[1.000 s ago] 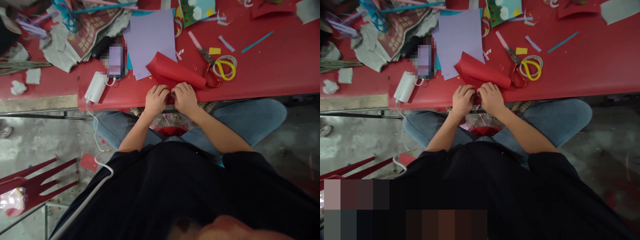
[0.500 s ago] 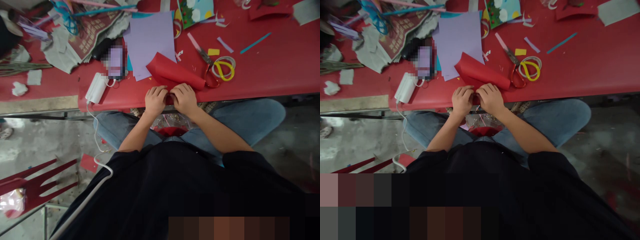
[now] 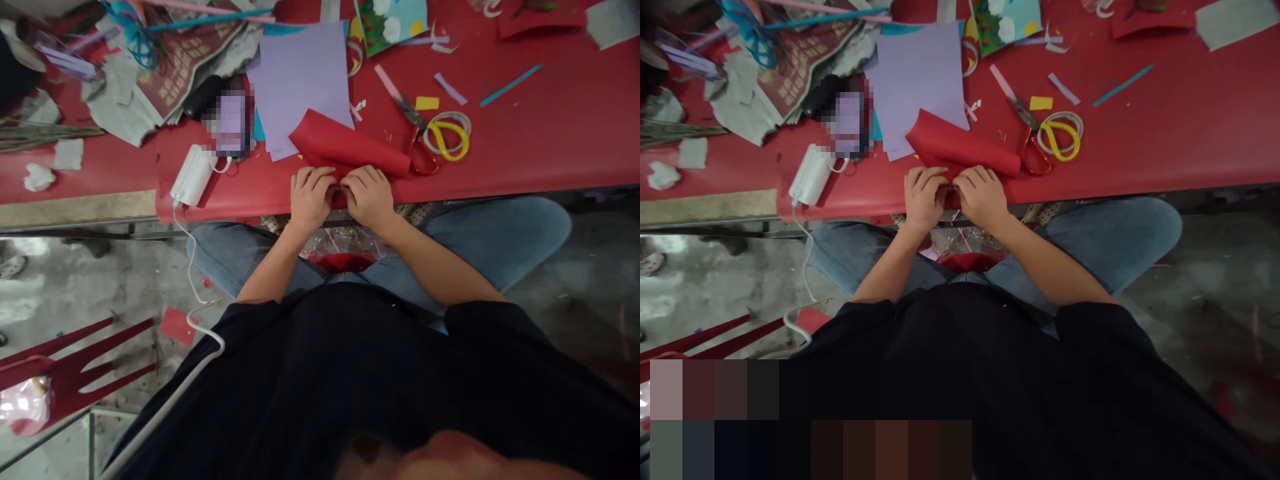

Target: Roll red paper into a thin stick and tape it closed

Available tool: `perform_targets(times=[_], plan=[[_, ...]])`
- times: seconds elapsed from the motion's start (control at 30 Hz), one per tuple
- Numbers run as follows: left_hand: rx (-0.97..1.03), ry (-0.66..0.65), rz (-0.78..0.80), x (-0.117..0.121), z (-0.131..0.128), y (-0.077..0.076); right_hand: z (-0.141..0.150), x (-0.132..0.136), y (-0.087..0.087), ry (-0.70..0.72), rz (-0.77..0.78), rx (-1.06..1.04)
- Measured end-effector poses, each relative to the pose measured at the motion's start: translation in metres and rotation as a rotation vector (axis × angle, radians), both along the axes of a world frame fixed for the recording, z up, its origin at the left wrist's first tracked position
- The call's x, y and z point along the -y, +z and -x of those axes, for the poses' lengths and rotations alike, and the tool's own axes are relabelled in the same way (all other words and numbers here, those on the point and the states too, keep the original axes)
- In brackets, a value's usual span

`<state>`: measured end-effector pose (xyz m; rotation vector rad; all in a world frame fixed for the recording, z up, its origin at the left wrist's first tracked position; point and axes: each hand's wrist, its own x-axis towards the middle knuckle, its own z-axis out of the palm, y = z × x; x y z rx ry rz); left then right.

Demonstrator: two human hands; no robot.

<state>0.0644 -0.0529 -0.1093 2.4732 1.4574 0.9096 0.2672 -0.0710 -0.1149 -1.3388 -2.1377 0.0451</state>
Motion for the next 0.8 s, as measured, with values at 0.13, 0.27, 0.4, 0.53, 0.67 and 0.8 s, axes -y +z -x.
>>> perform_targets(times=[0.13, 0.27, 0.4, 0.53, 0.67, 0.8], plan=[[-0.037, 0.005, -0.005, -0.0002, 0.0, 0.0031, 0.0004, 0.0011, 0.0011, -0.009, -0.008, 0.019], [-0.11, 0.016, -0.027, 0.0015, -0.001, 0.0051, -0.0001, 0.0016, 0.0019, -0.005, 0.028, 0.029], [-0.143, 0.023, -0.017, 0.002, -0.0011, 0.0048, -0.0004, 0.0009, 0.0008, 0.0, 0.024, 0.031], [-0.143, 0.023, 0.006, 0.0011, -0.0011, 0.0047, 0.0, 0.0008, 0.0001, -0.002, -0.005, 0.031], [-0.135, 0.033, -0.004, 0.0005, -0.0024, 0.0055, 0.0002, 0.0009, -0.0002, -0.016, -0.018, 0.046], [-0.106, 0.033, -0.01, -0.0006, -0.0028, 0.0063, -0.0001, 0.0008, -0.0003, -0.03, 0.002, 0.057]])
